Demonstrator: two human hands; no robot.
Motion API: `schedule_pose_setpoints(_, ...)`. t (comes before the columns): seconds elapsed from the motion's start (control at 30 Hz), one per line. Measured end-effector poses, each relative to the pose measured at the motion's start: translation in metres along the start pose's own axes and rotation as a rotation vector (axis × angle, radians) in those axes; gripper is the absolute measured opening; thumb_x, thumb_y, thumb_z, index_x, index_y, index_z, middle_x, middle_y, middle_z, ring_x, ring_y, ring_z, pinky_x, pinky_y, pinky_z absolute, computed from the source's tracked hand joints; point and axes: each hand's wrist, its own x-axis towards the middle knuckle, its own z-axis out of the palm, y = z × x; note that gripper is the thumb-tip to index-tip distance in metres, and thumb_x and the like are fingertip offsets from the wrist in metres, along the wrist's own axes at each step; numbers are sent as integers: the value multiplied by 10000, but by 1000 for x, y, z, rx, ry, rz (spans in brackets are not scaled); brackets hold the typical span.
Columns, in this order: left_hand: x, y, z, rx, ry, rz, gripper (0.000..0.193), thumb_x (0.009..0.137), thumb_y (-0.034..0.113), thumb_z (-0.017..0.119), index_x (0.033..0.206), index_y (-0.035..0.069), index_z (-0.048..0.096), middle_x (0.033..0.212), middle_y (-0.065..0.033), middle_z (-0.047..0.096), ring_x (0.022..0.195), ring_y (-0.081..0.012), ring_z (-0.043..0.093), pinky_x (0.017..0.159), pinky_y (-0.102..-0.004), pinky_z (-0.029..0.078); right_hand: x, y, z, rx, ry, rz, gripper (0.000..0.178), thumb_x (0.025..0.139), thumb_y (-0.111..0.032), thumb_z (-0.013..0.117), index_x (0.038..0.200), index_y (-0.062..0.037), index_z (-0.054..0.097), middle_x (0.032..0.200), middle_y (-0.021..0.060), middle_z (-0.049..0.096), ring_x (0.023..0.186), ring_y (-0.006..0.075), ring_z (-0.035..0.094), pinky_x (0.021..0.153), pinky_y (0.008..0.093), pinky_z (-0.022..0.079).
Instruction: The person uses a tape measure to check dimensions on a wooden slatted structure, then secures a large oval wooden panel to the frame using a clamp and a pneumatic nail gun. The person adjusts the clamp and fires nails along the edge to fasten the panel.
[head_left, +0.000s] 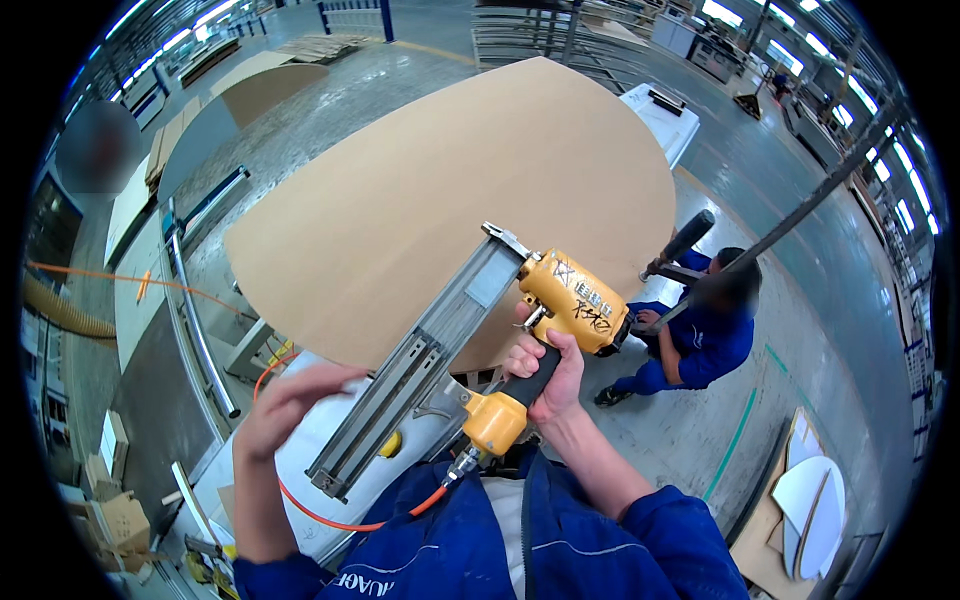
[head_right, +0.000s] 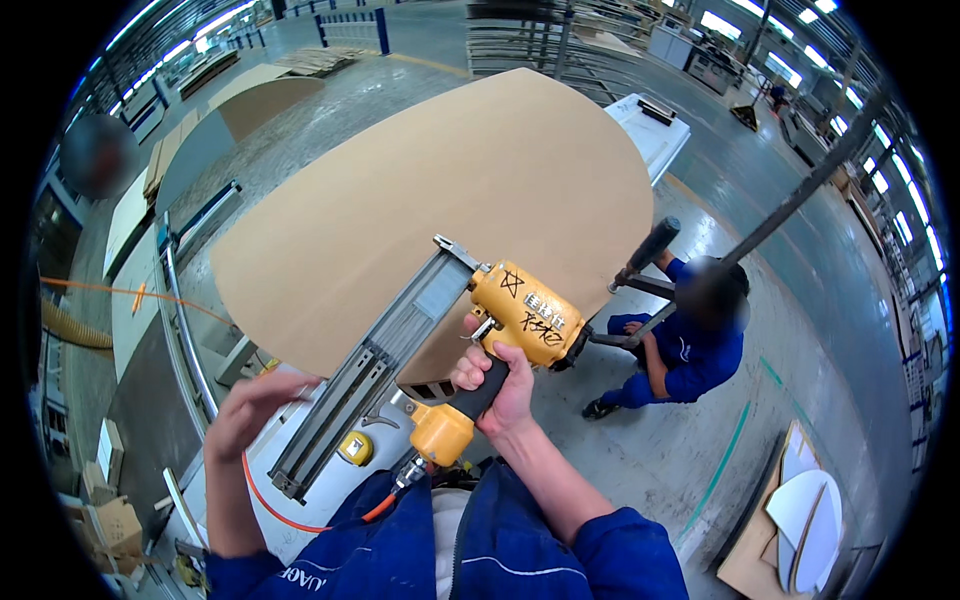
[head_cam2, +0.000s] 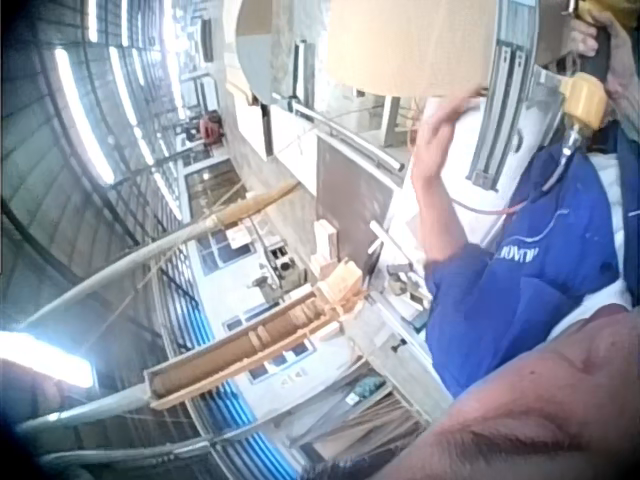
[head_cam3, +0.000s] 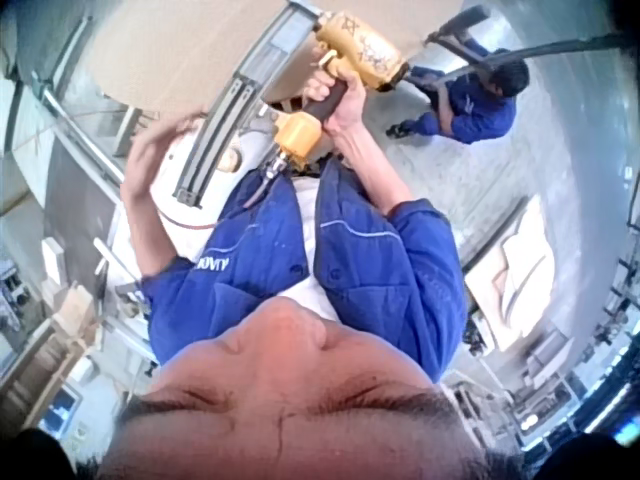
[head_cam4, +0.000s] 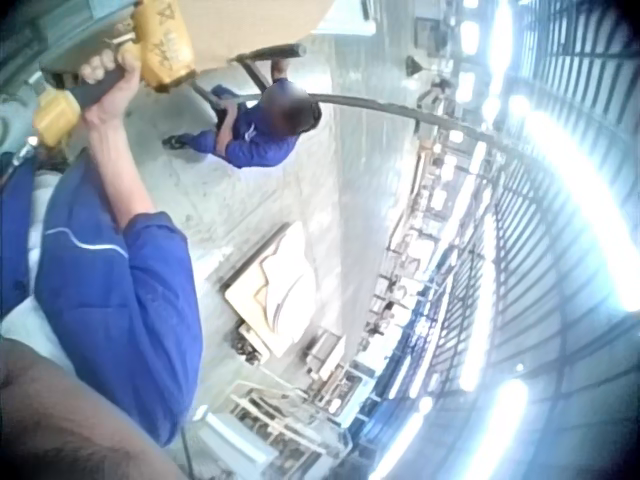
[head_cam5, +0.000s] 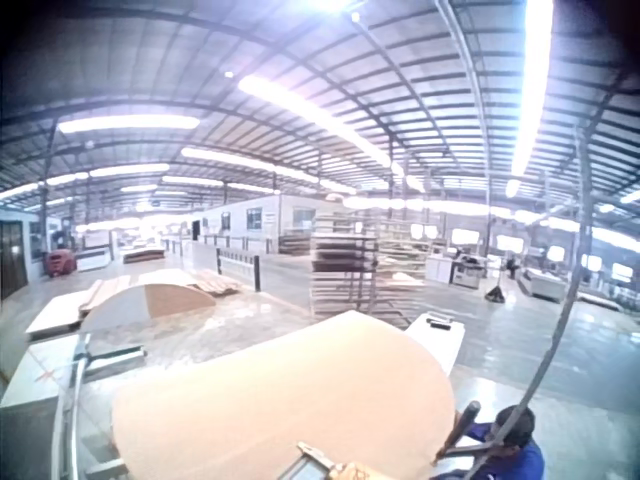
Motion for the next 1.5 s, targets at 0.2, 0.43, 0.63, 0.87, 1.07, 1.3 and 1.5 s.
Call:
schedule_pose_setpoints(0.2,-58,-63,36,-409,650,161,600,1069,501,398,1219,-32,628,1263,-199,647,1236,-320,597,1057,-474,486,3,5,-1,-10,-48,-50,482,941,-213,564,1384,-25,537,689,-24,439,613,106,469,612,265,438)
schedule_pose_setpoints(0.43,0,-67,60,-511,847,259,507,1094,446,388,1139,11,644,1177,-153,693,1152,-274,638,1030,-428,494,-2,1,7,-77,-67,3,513,936,-216,569,1415,-38,526,699,-21,456,625,108,472,632,274,436)
schedule_pose_setpoints(0.63,15,-53,58,-466,878,257,498,1091,433,390,1125,7,647,1153,-146,698,1134,-261,643,1022,-400,484,-5,6,14,-69,-54,-11,491,948,-213,563,1414,-60,529,684,-16,461,610,111,496,613,265,461)
schedule_pose_setpoints(0.87,82,-52,74,-375,896,326,454,1077,382,430,1193,-3,642,1116,-111,689,1092,-212,621,999,-350,450,-14,0,23,-117,-57,95,529,947,-217,557,1447,-65,475,744,-3,452,680,133,474,671,285,440)
schedule_pose_setpoints(1.07,77,2,109,697,557,177,438,870,152,696,1266,-10,605,1161,-131,639,1034,-219,617,959,-354,467,-16,7,32,-195,-59,57,503,1024,-258,583,1481,-73,481,802,-2,607,890,175,649,890,337,526)
schedule_pose_setpoints(1.3,123,27,172,737,150,-178,909,794,21,744,1573,4,277,1245,-242,628,1146,-351,665,999,-415,517,-26,10,50,-333,-7,84,468,994,-304,714,1400,-113,581,1274,0,644,1177,119,596,986,286,498)
schedule_pose_setpoints(1.5,181,58,180,747,200,-492,458,876,61,711,1285,-21,523,914,-88,650,805,-163,657,733,-320,542,-43,-80,38,-1211,-406,-237,726,895,-294,800,1490,-30,477,1324,160,629,1265,240,583,1065,383,477)
